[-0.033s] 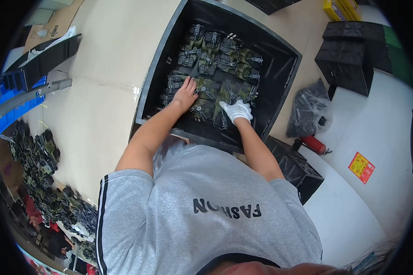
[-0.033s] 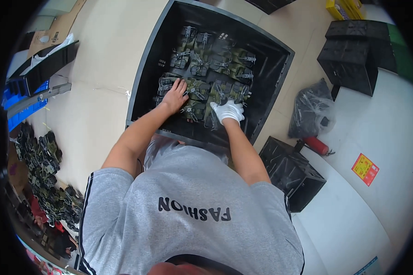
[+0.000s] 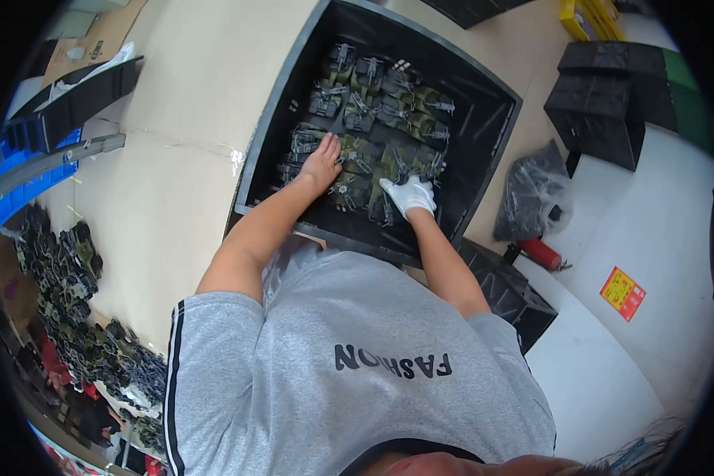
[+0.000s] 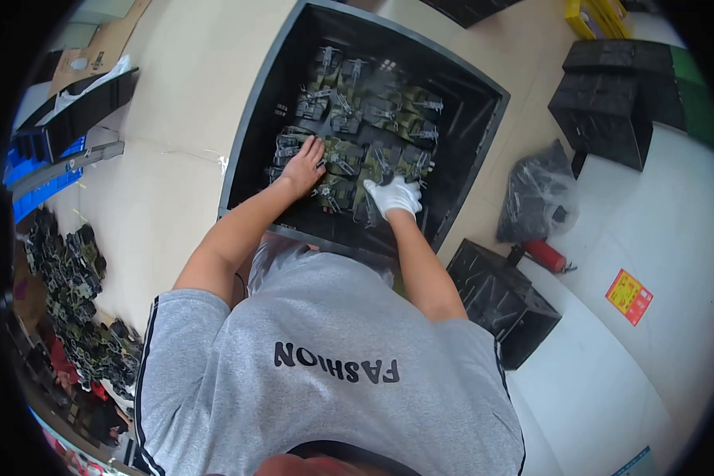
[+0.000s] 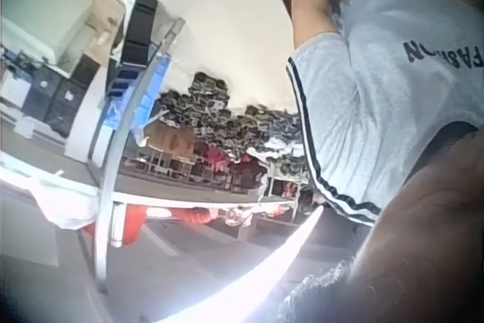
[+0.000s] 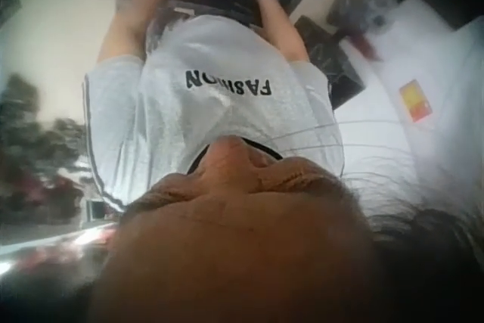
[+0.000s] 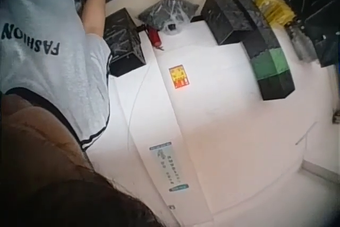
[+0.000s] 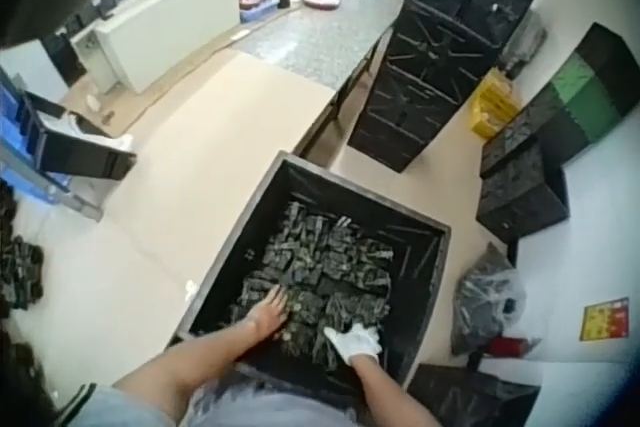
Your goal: The person assembles toy tanks from toy parts by hand, then places the completed toy tanks into a plastic crate for storage.
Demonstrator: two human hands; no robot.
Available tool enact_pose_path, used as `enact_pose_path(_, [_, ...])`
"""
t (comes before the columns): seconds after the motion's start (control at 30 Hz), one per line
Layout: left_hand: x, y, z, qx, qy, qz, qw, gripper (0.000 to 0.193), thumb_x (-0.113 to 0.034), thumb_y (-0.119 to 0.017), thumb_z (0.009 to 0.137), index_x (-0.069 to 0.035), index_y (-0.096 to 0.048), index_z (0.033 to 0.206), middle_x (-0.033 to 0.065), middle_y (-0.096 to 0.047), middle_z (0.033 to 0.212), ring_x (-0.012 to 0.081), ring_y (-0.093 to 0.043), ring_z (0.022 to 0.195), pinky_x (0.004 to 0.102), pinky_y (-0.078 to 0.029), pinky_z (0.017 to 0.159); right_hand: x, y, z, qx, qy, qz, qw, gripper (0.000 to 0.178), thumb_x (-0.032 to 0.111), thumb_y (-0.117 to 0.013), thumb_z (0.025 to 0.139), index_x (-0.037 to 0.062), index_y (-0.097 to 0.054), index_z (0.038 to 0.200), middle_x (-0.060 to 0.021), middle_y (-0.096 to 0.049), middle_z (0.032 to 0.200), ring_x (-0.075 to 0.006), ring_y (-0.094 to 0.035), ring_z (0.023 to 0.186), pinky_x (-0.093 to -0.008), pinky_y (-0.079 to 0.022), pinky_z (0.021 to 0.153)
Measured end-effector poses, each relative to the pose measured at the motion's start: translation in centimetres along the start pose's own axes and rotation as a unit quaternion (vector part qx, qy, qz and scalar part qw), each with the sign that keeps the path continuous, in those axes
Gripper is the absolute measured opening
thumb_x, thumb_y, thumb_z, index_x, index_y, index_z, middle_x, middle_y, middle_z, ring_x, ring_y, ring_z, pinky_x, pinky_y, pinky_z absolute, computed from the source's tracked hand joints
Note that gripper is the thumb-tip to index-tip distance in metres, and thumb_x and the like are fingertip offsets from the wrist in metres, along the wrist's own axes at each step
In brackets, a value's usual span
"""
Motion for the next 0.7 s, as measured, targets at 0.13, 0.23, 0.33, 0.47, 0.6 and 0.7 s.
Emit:
enact_pose_path(0.13, [0.5,0.5,-3.4,0.061,0.002,0.015,0.998,0.05,-0.039,-0.053,0.098,-0.017,-0.058,0.142,0.019,-0.032,0.162,0.0388,-0.017,0.154,0.0601,-0.004,0.124,-0.5,0.0,-1.8,-0.01,0.129,0.033,0.991,0.087,0.065,-0.064,0.083,0.0063,-0.05,0.146,-0.0316,-0.047,0.146,-0.0452,-0.048,0.134,-0.0474,-0.04,0.111])
enact_pose_path(0.23, [2.2,-4.8,-3.7,-0.306,0.263,-0.397,0.824,0.039,-0.028,-0.061,0.087,-0.01,-0.074,0.12,0.0243,-0.04,0.155,0.0414,-0.032,0.147,0.0549,-0.018,0.124,2.1,3.8,-6.4,0.027,0.225,0.076,0.971,0.077,0.059,-0.062,0.089,0.0033,-0.054,0.142,-0.0242,-0.06,0.137,-0.0371,-0.056,0.13,-0.042,-0.042,0.109])
enact_pose_path(0.33, [1.1,7.2,-7.0,-0.106,0.04,-0.251,0.961,0.027,-0.036,-0.071,0.083,-0.016,-0.075,0.1,0.0086,-0.069,0.108,0.03,-0.061,0.113,0.0494,-0.043,0.098,-0.7,6.8,-7.0,-0.061,0.223,0.059,0.971,0.063,0.05,-0.063,0.093,0.0044,-0.061,0.136,-0.0235,-0.06,0.137,-0.0381,-0.058,0.127,-0.0421,-0.044,0.107])
enact_pose_path(0.47, [6.4,11.8,-23.5,-0.405,0.146,-0.444,0.786,0.035,-0.032,-0.069,0.09,-0.011,-0.068,0.118,0.0096,-0.068,0.112,0.0292,-0.061,0.112,0.0438,-0.045,0.098,9.8,8.5,-13.7,-0.157,0.401,0.035,0.902,0.041,0.03,-0.066,0.096,0.0007,-0.065,0.125,-0.0197,-0.067,0.125,-0.0345,-0.063,0.116,-0.0421,-0.049,0.1])
enact_pose_path(0.6, [7.4,8.2,-42.4,-0.51,0.287,-0.484,0.651,0.029,-0.026,-0.063,0.097,-0.008,-0.066,0.12,0.0117,-0.069,0.115,0.03,-0.063,0.112,0.0433,-0.048,0.1,24.7,6.8,-27.1,-0.139,0.611,0.051,0.777,0.035,0.022,-0.067,0.096,0.0006,-0.065,0.124,-0.0187,-0.068,0.122,-0.0352,-0.064,0.114,-0.042,-0.049,0.1])
enact_pose_path(0.7, [4.7,-0.8,-53.5,-0.507,0.44,-0.475,0.569,0.028,-0.026,-0.064,0.097,-0.011,-0.067,0.12,0.012,-0.068,0.119,0.0291,-0.062,0.115,0.0434,-0.047,0.102,33.0,1.8,-35.6,-0.092,0.681,0.02,0.726,0.035,0.023,-0.067,0.096,0.0013,-0.066,0.123,-0.0202,-0.067,0.124,-0.0328,-0.063,0.117,-0.0421,-0.048,0.103])
Point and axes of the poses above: each hand's wrist, its own z-axis towards the middle knuckle, its own y-axis out of the back of the hand, x = y × z, the point moved 10 cm from there along z, towards the middle knuckle
